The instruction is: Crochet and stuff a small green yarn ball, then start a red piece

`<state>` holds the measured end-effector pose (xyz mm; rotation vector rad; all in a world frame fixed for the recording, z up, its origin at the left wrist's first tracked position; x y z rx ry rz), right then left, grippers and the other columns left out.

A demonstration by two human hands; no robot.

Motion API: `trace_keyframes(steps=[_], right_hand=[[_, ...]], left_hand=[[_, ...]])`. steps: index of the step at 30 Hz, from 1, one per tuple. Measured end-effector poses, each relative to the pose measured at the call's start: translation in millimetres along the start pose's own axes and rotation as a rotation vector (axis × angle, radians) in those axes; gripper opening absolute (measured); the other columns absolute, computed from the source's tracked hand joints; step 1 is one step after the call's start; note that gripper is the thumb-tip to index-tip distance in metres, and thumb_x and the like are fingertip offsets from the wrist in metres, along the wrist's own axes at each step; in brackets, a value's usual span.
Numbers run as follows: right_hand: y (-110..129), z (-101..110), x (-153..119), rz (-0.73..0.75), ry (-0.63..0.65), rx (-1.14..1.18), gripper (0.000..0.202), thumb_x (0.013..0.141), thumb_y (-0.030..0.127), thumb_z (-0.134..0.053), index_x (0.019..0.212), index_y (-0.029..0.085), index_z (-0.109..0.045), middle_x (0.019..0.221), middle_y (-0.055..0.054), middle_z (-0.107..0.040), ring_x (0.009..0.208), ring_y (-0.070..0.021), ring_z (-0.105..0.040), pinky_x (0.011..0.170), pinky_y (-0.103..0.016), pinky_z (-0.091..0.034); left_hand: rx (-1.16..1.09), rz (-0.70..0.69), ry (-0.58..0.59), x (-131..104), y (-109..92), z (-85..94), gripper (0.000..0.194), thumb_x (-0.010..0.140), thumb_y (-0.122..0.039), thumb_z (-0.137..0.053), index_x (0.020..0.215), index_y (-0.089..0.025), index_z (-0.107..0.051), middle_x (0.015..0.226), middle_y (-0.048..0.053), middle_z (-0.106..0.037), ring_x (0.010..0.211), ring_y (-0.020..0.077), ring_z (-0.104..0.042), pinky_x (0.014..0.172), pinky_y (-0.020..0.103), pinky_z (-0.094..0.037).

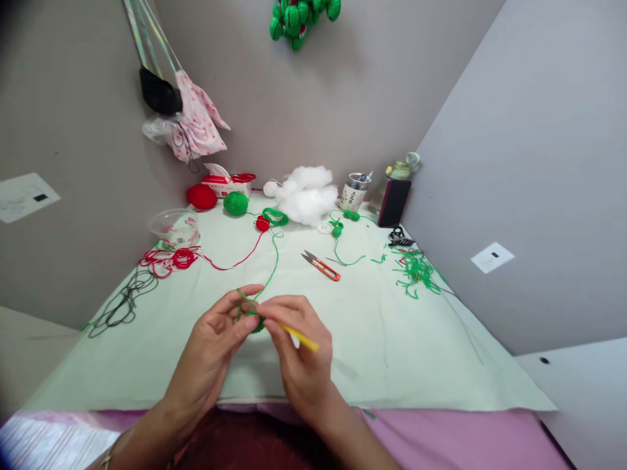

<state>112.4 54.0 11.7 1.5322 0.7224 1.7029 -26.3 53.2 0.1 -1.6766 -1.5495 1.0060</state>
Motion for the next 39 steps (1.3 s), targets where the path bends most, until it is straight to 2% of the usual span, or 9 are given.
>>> trace_keyframes(steps=[3, 6, 9, 13, 18, 22, 28, 35, 39], right_hand=[[6, 0, -4, 0.163, 0.015, -0.182, 0.044, 0.092, 0.012, -0.067, 0.122, 0.044, -0.076, 0.111, -0.006, -0.076, 0.095, -0.0248, -0.071, 0.076, -0.041, -0.059], [5, 7, 2, 0.061, -0.059, -0.07, 0.034, 0.096, 0.014, -0.062, 0.114, 0.039, -0.078, 0.094, -0.005, -0.075, 0.082, -0.0231, -0.069, 0.07, -0.04, -0.057], [3, 9, 7, -0.088, -0.127, 0.114, 0.027, 0.101, 0.02, -0.056, 0.102, 0.036, -0.079, 0.079, -0.003, -0.068, 0.068, -0.02, -0.064, 0.063, -0.038, -0.054], [8, -2, 4, 0.035, -0.082, -0.051, 0.029, 0.095, 0.019, -0.065, 0.109, 0.04, -0.08, 0.094, -0.005, -0.073, 0.081, -0.0241, -0.068, 0.066, -0.041, -0.056], [3, 6, 2, -0.035, -0.143, 0.017, 0.026, 0.099, 0.021, -0.061, 0.105, 0.037, -0.08, 0.088, -0.005, -0.072, 0.078, -0.0224, -0.065, 0.067, -0.04, -0.054], [-4, 7, 8, -0.181, -0.078, 0.291, 0.019, 0.101, 0.029, -0.06, 0.098, 0.031, -0.079, 0.086, -0.004, -0.07, 0.07, -0.018, -0.062, 0.065, -0.036, -0.053], [-6, -1, 7, -0.217, -0.037, 0.29, 0.018, 0.1, 0.034, -0.063, 0.097, 0.028, -0.08, 0.09, -0.005, -0.073, 0.075, -0.018, -0.066, 0.068, -0.033, -0.056], [0, 0, 8, -0.155, -0.021, 0.241, 0.013, 0.094, 0.023, -0.07, 0.096, 0.029, -0.081, 0.094, -0.005, -0.077, 0.091, -0.0202, -0.071, 0.077, -0.032, -0.058], [-8, 2, 5, -0.243, -0.063, 0.355, 0.014, 0.097, 0.024, -0.068, 0.098, 0.028, -0.081, 0.093, -0.003, -0.077, 0.08, -0.0143, -0.067, 0.073, -0.027, -0.055]], left_hand=[[-0.148, 0.154, 0.027, 2, 6, -0.9, 0.049, 0.077, -0.03, -0.088, 0.124, -0.02, -0.074, 0.073, -0.005, -0.059, 0.058, 0.0039, -0.042, 0.073, 0.021, -0.046], [-0.258, 0.271, 0.072, 5, 7, 0.5, 0.047, 0.079, -0.027, -0.086, 0.123, -0.016, -0.075, 0.061, -0.011, -0.045, 0.047, 0.0001, -0.018, 0.069, 0.02, -0.045], [-0.228, 0.162, 0.023, 6, 2, 2.7, 0.048, 0.076, -0.022, -0.087, 0.123, -0.018, -0.075, 0.075, -0.006, -0.058, 0.055, 0.0017, -0.038, 0.073, 0.02, -0.045], [-0.187, 0.099, 0.0, 2, 5, -1.6, 0.057, 0.078, -0.023, -0.087, 0.132, -0.024, -0.07, 0.085, -0.003, -0.064, 0.075, 0.0072, -0.055, 0.08, 0.021, -0.045], [-0.273, 0.276, 0.09, 1, 9, -2.2, 0.044, 0.081, -0.027, -0.084, 0.123, -0.017, -0.076, 0.066, -0.01, -0.049, 0.045, -0.0021, -0.015, 0.066, 0.02, -0.043], [-0.208, 0.172, 0.057, 2, 1, -0.6, 0.041, 0.077, -0.024, -0.087, 0.116, -0.018, -0.078, 0.078, -0.004, -0.063, 0.054, 0.0019, -0.04, 0.07, 0.022, -0.044], [-0.153, 0.166, 0.097, -1, 6, -6.6, 0.043, 0.079, -0.027, -0.085, 0.12, -0.021, -0.075, 0.082, 0.0, -0.071, 0.079, 0.0127, -0.062, 0.083, 0.027, -0.045], [-0.05, 0.092, 0.071, -2, 7, -3.2, 0.04, 0.081, -0.028, -0.084, 0.12, -0.024, -0.075, 0.091, 0.0, -0.071, 0.085, 0.0118, -0.058, 0.082, 0.024, -0.045], [0.033, 0.045, 0.117, -4, 5, -2.9, 0.036, 0.086, -0.031, -0.08, 0.122, -0.026, -0.074, 0.094, 0.001, -0.071, 0.092, 0.0149, -0.061, 0.09, 0.028, -0.045]])
Point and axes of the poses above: each hand's wrist, its own x-axis towards the middle knuckle, its own z-axis out of the back of the hand, y = z × x, the point moved 4 cm from there along x, towards the middle knuckle
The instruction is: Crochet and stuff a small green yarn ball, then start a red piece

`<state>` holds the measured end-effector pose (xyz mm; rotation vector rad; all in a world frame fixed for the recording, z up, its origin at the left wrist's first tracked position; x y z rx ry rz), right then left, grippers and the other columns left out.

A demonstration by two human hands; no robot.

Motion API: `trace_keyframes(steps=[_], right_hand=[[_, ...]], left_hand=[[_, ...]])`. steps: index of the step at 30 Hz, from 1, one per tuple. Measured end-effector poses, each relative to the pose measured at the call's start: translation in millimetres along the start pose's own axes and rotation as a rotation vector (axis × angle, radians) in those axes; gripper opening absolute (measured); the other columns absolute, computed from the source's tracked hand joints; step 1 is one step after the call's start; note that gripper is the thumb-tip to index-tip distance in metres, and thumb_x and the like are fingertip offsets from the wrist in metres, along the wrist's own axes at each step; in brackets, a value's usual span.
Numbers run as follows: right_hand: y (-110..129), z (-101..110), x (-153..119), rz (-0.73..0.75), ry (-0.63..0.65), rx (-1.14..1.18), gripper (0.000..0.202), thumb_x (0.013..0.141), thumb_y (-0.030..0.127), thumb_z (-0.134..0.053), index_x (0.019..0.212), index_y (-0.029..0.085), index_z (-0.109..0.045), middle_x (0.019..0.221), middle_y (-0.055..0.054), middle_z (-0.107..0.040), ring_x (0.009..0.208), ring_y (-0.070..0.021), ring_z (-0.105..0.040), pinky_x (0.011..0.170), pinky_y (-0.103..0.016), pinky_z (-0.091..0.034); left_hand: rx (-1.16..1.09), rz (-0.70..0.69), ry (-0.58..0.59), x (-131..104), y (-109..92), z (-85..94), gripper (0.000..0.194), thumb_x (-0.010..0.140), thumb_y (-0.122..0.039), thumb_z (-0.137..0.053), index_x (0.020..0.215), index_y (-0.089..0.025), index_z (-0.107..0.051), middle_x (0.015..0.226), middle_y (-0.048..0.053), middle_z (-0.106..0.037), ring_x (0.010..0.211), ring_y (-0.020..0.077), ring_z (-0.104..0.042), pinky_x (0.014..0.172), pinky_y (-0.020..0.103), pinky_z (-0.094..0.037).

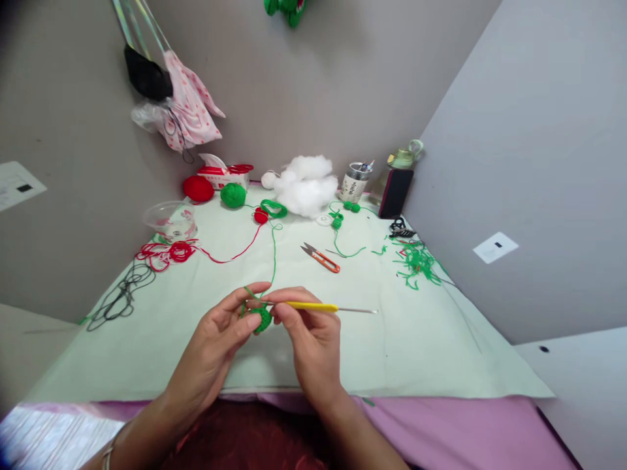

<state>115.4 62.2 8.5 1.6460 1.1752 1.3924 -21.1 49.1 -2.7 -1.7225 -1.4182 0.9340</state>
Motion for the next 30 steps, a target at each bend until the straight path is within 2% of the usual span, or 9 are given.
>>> trace_keyframes(steps=[5, 11, 18, 23, 30], right_hand=[[-4, 2, 3, -0.13, -0.03, 0.23, 0.011, 0.095, 0.031, -0.071, 0.092, 0.024, -0.079, 0.086, -0.002, -0.072, 0.07, -0.0115, -0.064, 0.066, -0.025, -0.053], [-2, 4, 2, -0.103, 0.002, 0.177, 0.018, 0.101, 0.031, -0.063, 0.092, 0.023, -0.076, 0.087, -0.002, -0.072, 0.072, -0.0114, -0.064, 0.069, -0.026, -0.054], [4, 6, -1, 0.004, 0.049, 0.055, 0.02, 0.105, 0.028, -0.055, 0.099, 0.025, -0.074, 0.092, -0.002, -0.073, 0.077, -0.0127, -0.065, 0.072, -0.027, -0.054], [13, 5, -3, 0.112, 0.063, -0.12, 0.021, 0.106, 0.021, -0.052, 0.101, 0.025, -0.072, 0.094, -0.001, -0.072, 0.079, -0.0123, -0.066, 0.074, -0.028, -0.054], [22, 0, -9, 0.361, 0.122, -0.316, 0.026, 0.101, 0.007, -0.051, 0.111, 0.023, -0.068, 0.097, -0.003, -0.073, 0.088, -0.0146, -0.067, 0.077, -0.03, -0.056]], left_hand=[[0.055, -0.038, -0.021, -1, -3, 2.1, 0.033, 0.089, -0.032, -0.077, 0.121, -0.028, -0.075, 0.093, 0.0, -0.066, 0.094, 0.015, -0.059, 0.093, 0.028, -0.044], [0.065, -0.067, -0.031, -2, -3, 4.5, 0.03, 0.088, -0.029, -0.078, 0.118, -0.032, -0.076, 0.091, -0.002, -0.063, 0.091, 0.0124, -0.058, 0.088, 0.023, -0.044], [0.112, -0.077, -0.033, -1, -3, 7.5, 0.028, 0.087, -0.029, -0.079, 0.115, -0.033, -0.077, 0.089, -0.003, -0.063, 0.086, 0.0108, -0.056, 0.084, 0.021, -0.043], [0.158, -0.095, -0.041, 0, -3, 9.8, 0.028, 0.088, -0.029, -0.078, 0.115, -0.033, -0.077, 0.089, -0.003, -0.063, 0.084, 0.0103, -0.054, 0.082, 0.021, -0.043], [0.31, -0.155, -0.091, -2, -5, 11.3, 0.031, 0.088, -0.025, -0.077, 0.118, -0.03, -0.075, 0.083, -0.003, -0.061, 0.08, 0.0107, -0.054, 0.083, 0.022, -0.043]])
Point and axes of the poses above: each hand's wrist, its own x-axis towards the middle knuckle, its own z-axis out of the back of the hand, y = z × x, the point moved 4 cm from there along x, towards the middle knuckle
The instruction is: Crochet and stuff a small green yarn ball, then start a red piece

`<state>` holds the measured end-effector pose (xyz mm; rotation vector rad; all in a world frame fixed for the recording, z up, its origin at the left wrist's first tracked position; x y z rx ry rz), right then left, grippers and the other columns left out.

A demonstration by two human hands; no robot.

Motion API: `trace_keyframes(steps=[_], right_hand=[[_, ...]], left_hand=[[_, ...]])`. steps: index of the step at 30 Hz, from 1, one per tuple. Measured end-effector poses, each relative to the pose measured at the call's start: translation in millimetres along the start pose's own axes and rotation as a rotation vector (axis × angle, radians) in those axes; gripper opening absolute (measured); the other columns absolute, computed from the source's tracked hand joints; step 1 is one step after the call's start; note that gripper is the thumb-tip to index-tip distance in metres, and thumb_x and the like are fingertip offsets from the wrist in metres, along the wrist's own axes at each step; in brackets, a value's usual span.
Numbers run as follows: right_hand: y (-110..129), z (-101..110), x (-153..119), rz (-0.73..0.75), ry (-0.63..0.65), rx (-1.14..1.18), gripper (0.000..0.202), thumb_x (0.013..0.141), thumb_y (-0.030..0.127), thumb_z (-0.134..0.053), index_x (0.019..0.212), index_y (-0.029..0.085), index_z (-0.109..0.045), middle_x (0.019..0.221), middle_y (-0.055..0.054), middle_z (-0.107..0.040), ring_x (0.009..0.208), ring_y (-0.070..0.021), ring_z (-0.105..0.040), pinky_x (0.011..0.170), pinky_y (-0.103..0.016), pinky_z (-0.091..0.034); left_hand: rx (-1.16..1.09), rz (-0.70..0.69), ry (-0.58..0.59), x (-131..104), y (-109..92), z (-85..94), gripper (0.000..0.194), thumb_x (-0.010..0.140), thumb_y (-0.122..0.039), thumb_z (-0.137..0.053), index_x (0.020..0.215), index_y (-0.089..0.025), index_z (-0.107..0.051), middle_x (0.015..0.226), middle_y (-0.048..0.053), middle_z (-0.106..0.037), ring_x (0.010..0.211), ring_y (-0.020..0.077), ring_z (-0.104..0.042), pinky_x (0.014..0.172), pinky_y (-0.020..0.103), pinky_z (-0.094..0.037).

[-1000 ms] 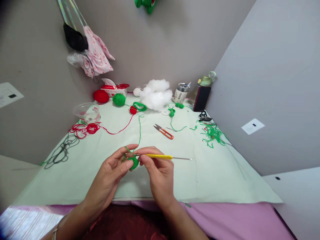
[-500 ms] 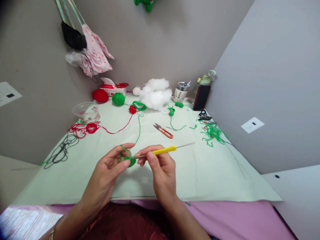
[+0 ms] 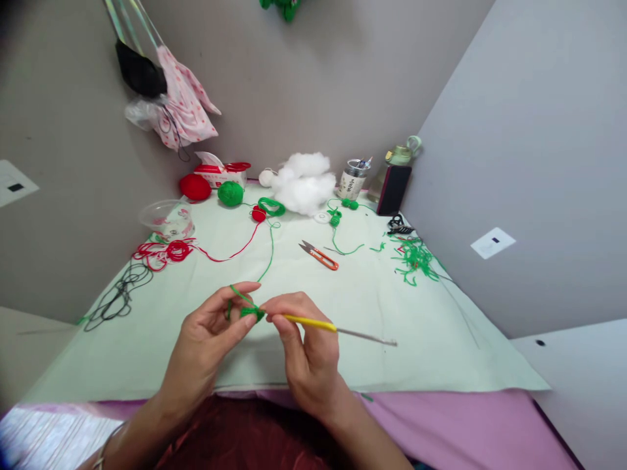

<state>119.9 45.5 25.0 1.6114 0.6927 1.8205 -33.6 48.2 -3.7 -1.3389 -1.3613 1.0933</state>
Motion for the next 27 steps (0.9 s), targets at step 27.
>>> trace_keyframes(steps=[27], right_hand=[[1, -9, -17, 0.238, -0.067, -0.398, 0.04, 0.09, 0.008, -0.067, 0.12, 0.034, -0.076, 0.108, -0.008, -0.076, 0.096, -0.0247, -0.071, 0.075, -0.038, -0.058]], left_hand=[[-0.396, 0.253, 0.082, 1, 5, -14.7, 0.051, 0.079, -0.033, -0.087, 0.127, -0.024, -0.072, 0.077, -0.004, -0.058, 0.06, 0.0058, -0.041, 0.063, 0.019, -0.04]])
Point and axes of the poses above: each hand's wrist, its own x-axis towards the middle knuckle, its own z-axis out of the back of the hand, y = z × x, the point moved 4 cm from there along x, towards the middle knuckle
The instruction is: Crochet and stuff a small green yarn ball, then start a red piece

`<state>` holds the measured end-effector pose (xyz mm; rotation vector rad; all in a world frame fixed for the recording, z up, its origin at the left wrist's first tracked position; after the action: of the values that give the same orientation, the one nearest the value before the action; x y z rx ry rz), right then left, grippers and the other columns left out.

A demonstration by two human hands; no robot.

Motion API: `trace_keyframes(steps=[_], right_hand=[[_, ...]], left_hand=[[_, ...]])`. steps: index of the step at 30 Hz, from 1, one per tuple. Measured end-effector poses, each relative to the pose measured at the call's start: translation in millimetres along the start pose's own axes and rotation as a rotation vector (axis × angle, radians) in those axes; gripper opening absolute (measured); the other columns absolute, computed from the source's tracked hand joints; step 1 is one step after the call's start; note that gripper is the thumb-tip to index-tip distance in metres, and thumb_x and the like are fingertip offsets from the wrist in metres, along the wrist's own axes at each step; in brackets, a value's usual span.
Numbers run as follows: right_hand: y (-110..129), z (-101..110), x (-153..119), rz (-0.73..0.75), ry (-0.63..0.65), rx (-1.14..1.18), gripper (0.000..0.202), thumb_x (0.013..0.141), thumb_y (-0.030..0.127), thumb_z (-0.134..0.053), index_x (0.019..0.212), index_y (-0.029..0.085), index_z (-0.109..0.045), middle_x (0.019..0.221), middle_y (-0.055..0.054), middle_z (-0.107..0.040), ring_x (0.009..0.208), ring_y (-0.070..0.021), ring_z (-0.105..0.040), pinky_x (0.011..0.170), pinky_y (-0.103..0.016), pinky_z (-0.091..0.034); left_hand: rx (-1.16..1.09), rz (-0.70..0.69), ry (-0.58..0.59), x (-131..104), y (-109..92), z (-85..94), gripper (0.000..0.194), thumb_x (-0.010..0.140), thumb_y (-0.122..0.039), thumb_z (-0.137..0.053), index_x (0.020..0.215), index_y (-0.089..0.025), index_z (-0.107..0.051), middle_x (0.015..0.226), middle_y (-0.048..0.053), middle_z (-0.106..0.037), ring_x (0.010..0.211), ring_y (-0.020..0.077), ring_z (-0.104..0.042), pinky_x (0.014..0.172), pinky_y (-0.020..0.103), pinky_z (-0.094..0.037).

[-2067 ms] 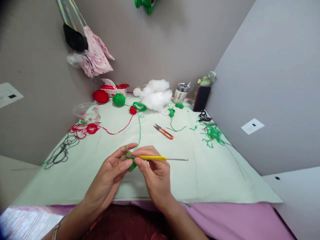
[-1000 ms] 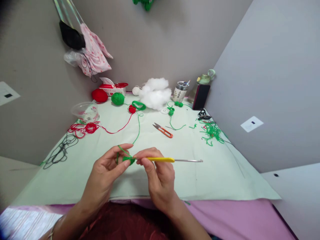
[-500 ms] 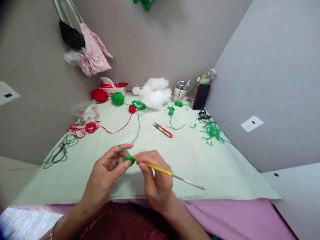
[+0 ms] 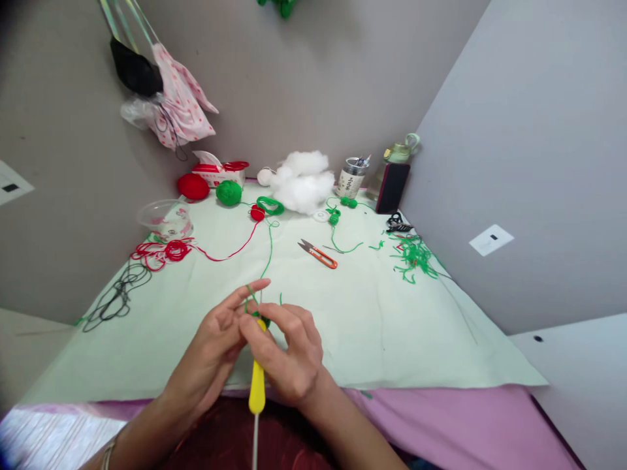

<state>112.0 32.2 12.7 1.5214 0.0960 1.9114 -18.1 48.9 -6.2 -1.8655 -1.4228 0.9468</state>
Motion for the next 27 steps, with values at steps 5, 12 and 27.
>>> trace_keyframes(steps=[5, 12, 27], right_hand=[[-11, 6, 9, -0.323, -0.066, 0.325, 0.027, 0.1, 0.012, -0.056, 0.109, 0.029, -0.075, 0.09, -0.004, -0.074, 0.077, -0.0184, -0.067, 0.069, -0.034, -0.055], [-18, -1, 15, -0.517, -0.016, 0.536, 0.015, 0.099, 0.021, -0.064, 0.094, 0.024, -0.078, 0.088, -0.004, -0.073, 0.077, -0.0161, -0.066, 0.067, -0.03, -0.054], [-23, -8, 7, -0.589, 0.008, 0.675, 0.016, 0.1, 0.022, -0.063, 0.097, 0.025, -0.078, 0.088, -0.001, -0.071, 0.073, -0.0119, -0.063, 0.068, -0.026, -0.052]], left_hand=[[-0.134, 0.099, 0.009, 3, -4, 3.2, 0.045, 0.079, -0.025, -0.085, 0.123, -0.02, -0.075, 0.074, -0.006, -0.054, 0.054, 0.0025, -0.033, 0.071, 0.02, -0.044], [0.09, -0.064, -0.003, -3, -6, 1.5, 0.037, 0.081, -0.03, -0.084, 0.117, -0.024, -0.077, 0.087, 0.001, -0.066, 0.089, 0.0163, -0.059, 0.089, 0.029, -0.045], [0.095, -0.087, -0.009, -3, -7, 1.7, 0.038, 0.082, -0.029, -0.083, 0.12, -0.027, -0.076, 0.082, -0.001, -0.066, 0.085, 0.0156, -0.064, 0.09, 0.03, -0.048]])
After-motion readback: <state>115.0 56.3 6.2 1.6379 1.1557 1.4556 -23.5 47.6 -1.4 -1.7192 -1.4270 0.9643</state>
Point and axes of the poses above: each hand's wrist, its own x-axis towards the middle knuckle, its own z-axis out of the back of the hand, y = z × x, the point moved 4 cm from there along x, towards the middle knuckle
